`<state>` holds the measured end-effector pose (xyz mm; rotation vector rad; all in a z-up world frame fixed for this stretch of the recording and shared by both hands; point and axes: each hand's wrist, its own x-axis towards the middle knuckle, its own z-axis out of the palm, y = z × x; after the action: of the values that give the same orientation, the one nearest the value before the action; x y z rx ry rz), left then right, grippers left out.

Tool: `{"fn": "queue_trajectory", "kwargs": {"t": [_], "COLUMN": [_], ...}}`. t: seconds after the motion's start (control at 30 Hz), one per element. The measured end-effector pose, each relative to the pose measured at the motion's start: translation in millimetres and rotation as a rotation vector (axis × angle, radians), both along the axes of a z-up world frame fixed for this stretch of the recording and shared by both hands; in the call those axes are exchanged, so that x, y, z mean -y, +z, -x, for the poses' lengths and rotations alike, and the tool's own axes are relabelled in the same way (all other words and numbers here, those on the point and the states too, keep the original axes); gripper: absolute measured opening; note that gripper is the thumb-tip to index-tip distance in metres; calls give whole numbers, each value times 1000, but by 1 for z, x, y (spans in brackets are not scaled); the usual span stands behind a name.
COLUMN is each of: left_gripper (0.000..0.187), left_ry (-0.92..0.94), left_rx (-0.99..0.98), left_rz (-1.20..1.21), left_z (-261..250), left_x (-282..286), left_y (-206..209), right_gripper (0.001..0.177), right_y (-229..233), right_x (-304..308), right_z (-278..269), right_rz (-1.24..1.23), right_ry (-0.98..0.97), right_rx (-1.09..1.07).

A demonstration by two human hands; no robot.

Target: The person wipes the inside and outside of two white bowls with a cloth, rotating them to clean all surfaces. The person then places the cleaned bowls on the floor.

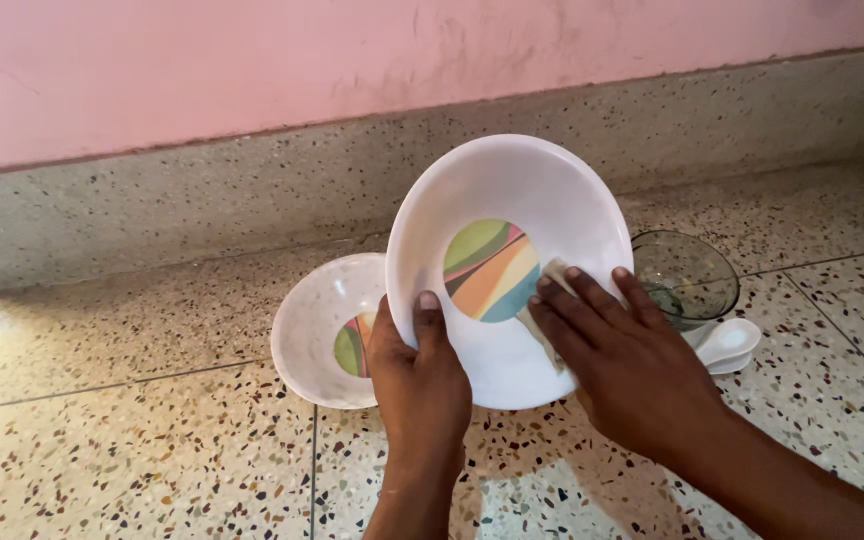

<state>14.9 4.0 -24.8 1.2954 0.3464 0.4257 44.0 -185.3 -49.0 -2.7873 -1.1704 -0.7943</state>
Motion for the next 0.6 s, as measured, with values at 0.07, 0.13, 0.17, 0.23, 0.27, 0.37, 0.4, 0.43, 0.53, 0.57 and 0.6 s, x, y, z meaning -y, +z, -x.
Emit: {"fn": "queue_trajectory", "kwargs": {"t": [0.07, 0.13, 0.17, 0.23, 0.27, 0.37, 0.4, 0.43, 0.53, 0.57, 0.6], "left_gripper": [35, 34, 33, 30, 31, 32, 33, 34, 35, 34, 33], "left_ry": [4, 8, -3, -23, 9, 57, 41, 26, 80, 90, 102], "left_rx": [26, 107, 87, 38, -34, -149, -126, -104, 143, 125, 106], "left_rz": [29, 72, 107, 176, 150, 20, -62, -143, -208, -187, -169], "left_z": [0, 2, 2, 6, 6, 2, 2, 2, 0, -1, -1], "left_x": [3, 12, 14, 18, 15, -6, -13, -17, -11, -5, 3], "left_y": [1, 2, 4, 6, 8, 15, 14, 13, 2, -1, -5], "right_gripper": [84, 86, 87, 90, 91, 89, 86, 85, 81, 78, 75], "right_y": [-3, -10, -14, -17, -16, -3, -1, -2, -6, -9, -12], "right_x": [-12, -26, -31, -33, -31, -13, -9, -7, -11, -18, -26], "right_z": [10, 28, 39, 44, 40, 6, -3, -4, 11, 22, 32], "right_rz": [44, -30, -127, -141, -57, 89, 116, 112, 76, 41, 3], "right_ry": [-32, 21, 95, 151, 132, 62, 36, -9, -75, -50, -22], "right_rx": [-206, -354, -400, -413, -380, -20, 142, 84, -127, -223, -319]}}
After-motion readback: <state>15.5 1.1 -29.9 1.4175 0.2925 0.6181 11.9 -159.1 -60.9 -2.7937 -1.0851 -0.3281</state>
